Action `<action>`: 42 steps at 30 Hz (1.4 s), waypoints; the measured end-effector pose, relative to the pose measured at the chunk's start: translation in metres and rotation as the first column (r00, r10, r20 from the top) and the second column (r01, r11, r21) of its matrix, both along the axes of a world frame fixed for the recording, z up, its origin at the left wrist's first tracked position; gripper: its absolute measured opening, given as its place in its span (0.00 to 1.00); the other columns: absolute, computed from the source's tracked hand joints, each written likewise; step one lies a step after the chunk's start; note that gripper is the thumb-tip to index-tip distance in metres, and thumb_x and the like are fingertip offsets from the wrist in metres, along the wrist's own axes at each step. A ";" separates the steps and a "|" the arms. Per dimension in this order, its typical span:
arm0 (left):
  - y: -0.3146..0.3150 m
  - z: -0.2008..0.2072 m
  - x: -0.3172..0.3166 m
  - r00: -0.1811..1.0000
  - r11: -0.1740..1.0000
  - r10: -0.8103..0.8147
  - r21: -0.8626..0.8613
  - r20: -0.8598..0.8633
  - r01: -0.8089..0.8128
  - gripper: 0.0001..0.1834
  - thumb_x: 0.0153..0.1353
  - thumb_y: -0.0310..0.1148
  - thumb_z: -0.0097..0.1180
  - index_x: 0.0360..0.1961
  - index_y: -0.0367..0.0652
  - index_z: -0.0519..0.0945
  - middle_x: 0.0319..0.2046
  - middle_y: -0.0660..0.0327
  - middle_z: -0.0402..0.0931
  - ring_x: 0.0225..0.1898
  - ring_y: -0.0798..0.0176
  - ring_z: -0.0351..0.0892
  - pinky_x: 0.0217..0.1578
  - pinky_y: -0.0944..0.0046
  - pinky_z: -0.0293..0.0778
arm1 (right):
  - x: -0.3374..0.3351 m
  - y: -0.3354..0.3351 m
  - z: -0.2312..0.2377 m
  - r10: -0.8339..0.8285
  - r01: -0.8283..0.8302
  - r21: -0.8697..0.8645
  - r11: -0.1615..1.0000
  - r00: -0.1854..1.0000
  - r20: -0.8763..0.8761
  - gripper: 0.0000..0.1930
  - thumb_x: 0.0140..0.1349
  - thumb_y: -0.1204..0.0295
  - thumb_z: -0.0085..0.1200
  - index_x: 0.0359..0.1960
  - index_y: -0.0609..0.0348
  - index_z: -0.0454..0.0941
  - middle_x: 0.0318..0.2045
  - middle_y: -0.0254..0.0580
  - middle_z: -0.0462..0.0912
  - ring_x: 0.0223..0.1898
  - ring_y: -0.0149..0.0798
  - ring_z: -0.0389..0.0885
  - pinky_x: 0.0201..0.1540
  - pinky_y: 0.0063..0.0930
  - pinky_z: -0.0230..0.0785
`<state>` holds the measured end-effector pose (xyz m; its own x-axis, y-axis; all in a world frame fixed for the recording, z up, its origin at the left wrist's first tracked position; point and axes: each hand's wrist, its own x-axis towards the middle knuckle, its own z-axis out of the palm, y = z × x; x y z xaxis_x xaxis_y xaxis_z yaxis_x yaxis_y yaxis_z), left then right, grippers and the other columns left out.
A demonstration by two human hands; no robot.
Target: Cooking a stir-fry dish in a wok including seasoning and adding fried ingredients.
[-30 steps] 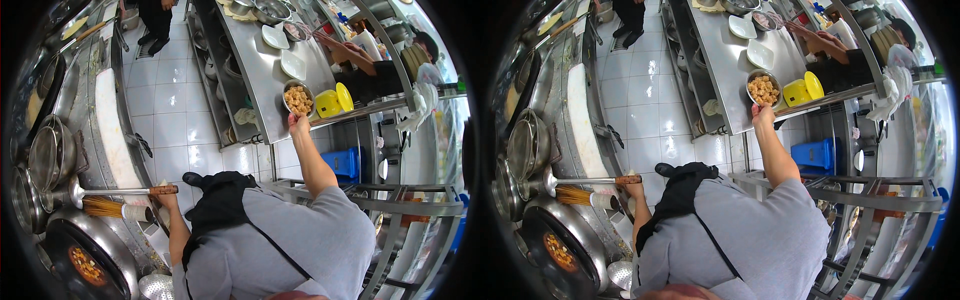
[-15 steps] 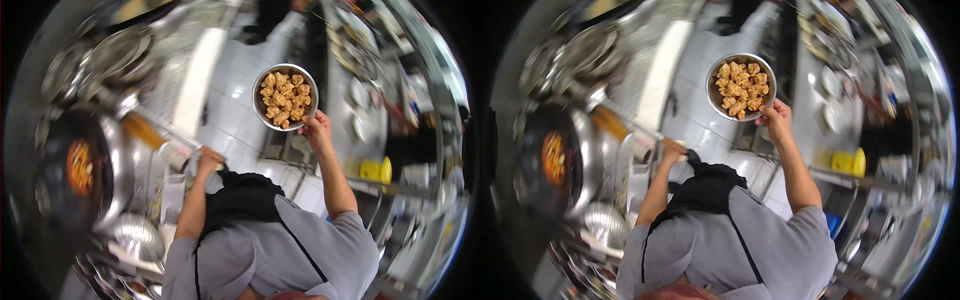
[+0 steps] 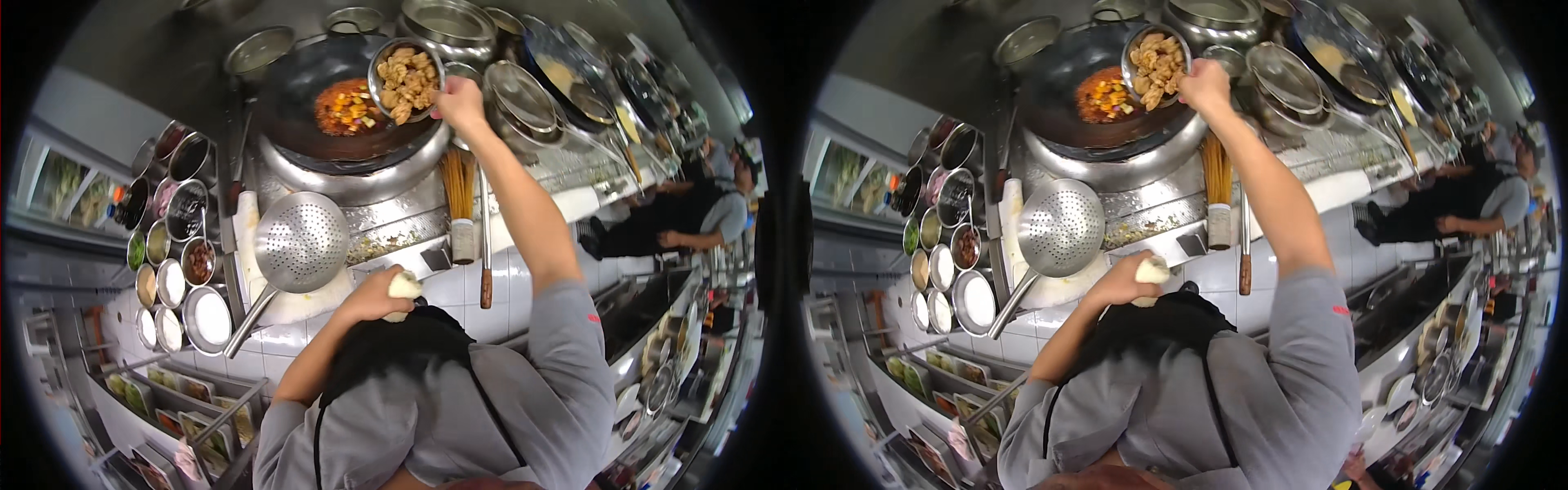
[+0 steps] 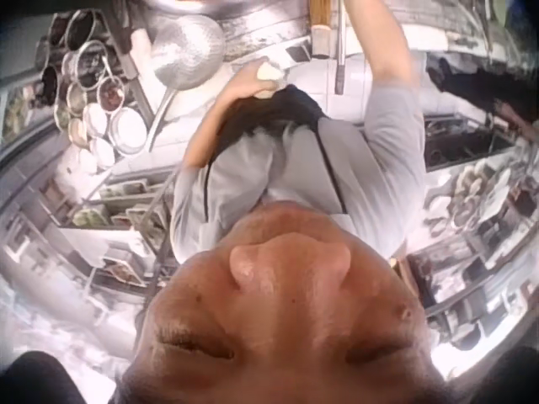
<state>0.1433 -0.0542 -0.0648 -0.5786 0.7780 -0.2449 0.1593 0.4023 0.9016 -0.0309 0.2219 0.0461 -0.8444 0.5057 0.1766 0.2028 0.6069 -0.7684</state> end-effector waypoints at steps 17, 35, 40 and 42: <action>-0.074 0.011 0.012 0.543 0.501 0.485 0.290 0.686 -0.815 0.27 0.40 0.23 0.61 0.46 0.31 0.71 0.31 0.59 0.76 0.30 0.64 0.77 0.33 0.64 0.74 | -0.011 -0.019 0.005 -0.074 -0.016 -0.306 0.952 0.957 -0.282 0.05 0.51 0.76 0.54 0.25 0.66 0.74 0.21 0.49 0.78 0.18 0.42 0.80 0.21 0.35 0.73; 0.046 -0.008 -0.013 0.599 0.936 -0.045 0.244 0.799 -0.255 0.23 0.47 0.38 0.56 0.43 0.35 0.71 0.25 0.55 0.74 0.23 0.58 0.75 0.24 0.63 0.72 | 0.591 0.065 -0.134 -0.917 0.382 -0.898 -0.218 -0.395 0.055 0.07 0.58 0.71 0.48 0.31 0.62 0.70 0.23 0.42 0.75 0.21 0.37 0.79 0.21 0.30 0.76; 0.062 0.004 -0.005 0.616 0.958 -0.053 0.215 0.786 -0.192 0.23 0.48 0.38 0.56 0.43 0.35 0.71 0.26 0.55 0.74 0.24 0.59 0.75 0.25 0.63 0.73 | 0.691 0.052 -0.148 -0.727 0.139 -0.937 -0.321 -0.670 0.150 0.09 0.60 0.68 0.50 0.31 0.62 0.69 0.24 0.43 0.75 0.22 0.39 0.79 0.23 0.32 0.76; 0.065 0.006 -0.003 0.614 0.963 -0.053 0.203 0.788 -0.178 0.23 0.48 0.38 0.56 0.43 0.35 0.71 0.26 0.55 0.74 0.24 0.59 0.75 0.25 0.63 0.73 | 0.698 0.052 -0.158 -0.751 0.161 -0.946 -0.280 -0.651 0.112 0.12 0.61 0.64 0.51 0.30 0.62 0.69 0.24 0.43 0.75 0.23 0.40 0.78 0.25 0.33 0.76</action>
<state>0.1401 0.0110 -0.0585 -0.3052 0.8445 -0.4401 -0.6674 0.1400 0.7315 0.6676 0.2735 -0.1116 0.7620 0.3868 -0.5193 -0.6046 0.1377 -0.7846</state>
